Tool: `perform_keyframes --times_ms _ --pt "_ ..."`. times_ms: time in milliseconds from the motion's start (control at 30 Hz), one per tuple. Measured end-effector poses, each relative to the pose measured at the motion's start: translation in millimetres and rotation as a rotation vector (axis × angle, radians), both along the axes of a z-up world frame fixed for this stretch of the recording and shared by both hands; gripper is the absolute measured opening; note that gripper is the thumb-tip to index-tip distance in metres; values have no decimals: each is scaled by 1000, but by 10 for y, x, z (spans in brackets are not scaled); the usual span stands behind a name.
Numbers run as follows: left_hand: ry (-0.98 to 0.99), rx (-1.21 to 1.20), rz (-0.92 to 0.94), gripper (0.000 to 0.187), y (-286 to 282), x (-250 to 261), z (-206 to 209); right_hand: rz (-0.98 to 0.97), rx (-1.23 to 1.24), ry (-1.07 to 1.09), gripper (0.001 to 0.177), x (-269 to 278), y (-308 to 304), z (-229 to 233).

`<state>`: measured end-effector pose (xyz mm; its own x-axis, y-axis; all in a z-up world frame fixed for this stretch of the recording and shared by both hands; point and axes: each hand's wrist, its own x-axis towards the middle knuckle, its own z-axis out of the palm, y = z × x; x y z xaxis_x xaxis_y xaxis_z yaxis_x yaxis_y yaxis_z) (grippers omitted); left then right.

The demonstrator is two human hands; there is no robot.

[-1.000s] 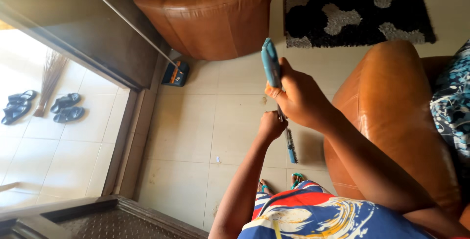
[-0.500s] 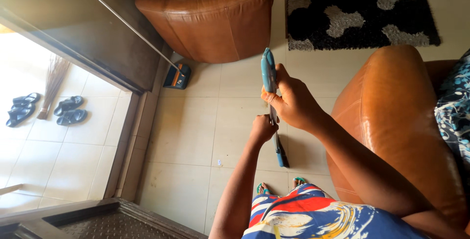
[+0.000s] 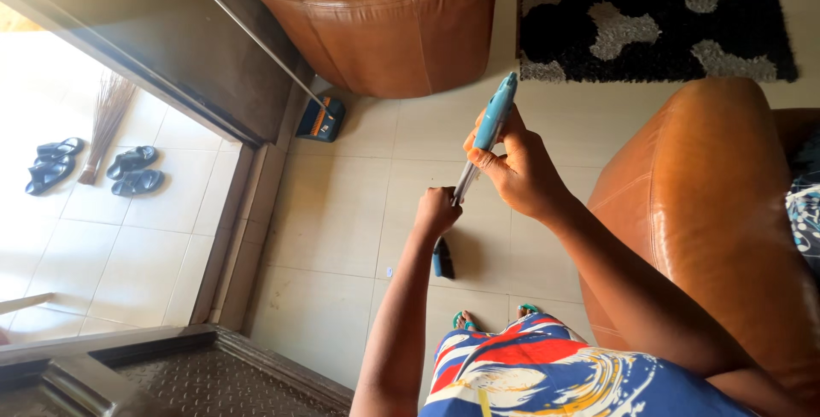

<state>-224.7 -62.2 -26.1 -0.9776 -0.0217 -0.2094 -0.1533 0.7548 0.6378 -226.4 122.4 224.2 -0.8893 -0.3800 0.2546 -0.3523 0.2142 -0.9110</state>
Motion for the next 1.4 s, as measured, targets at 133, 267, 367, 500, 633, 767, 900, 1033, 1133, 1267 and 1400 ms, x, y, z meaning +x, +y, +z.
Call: perform_keyframes --times_ms 133,267,367,500,633,767,900,1033,1133,1267,1400 --pt "46 -15 -3 19 -208 16 -33 16 -65 -7 21 5 -103 -98" --pt "33 -74 20 13 -372 40 20 19 -113 -35 21 36 -210 -109" --pt "86 -86 14 11 -452 44 75 14 -130 -31 23 53 -254 -26" --pt "126 -65 -19 12 -443 56 346 -23 -105 -6 28 102 -291 240" --pt "136 -18 -58 14 -334 55 549 -12 -30 119 22 202 -339 536" --pt "59 88 -95 19 -196 93 684 -42 63 181 23 298 -439 669" --pt "10 214 -124 18 -106 95 559 -73 141 202 18 320 -532 598" --pt "-70 235 -103 18 -108 132 499 -80 174 178 19 262 -617 465" --pt "-89 244 -110 18 -208 141 388 -90 153 165 20 216 -677 355" --pt "-67 164 -111 20 -429 146 301 -64 73 172 23 167 -731 221" --pt "-60 99 -86 19 -661 146 284 -55 38 160 24 158 -787 147"
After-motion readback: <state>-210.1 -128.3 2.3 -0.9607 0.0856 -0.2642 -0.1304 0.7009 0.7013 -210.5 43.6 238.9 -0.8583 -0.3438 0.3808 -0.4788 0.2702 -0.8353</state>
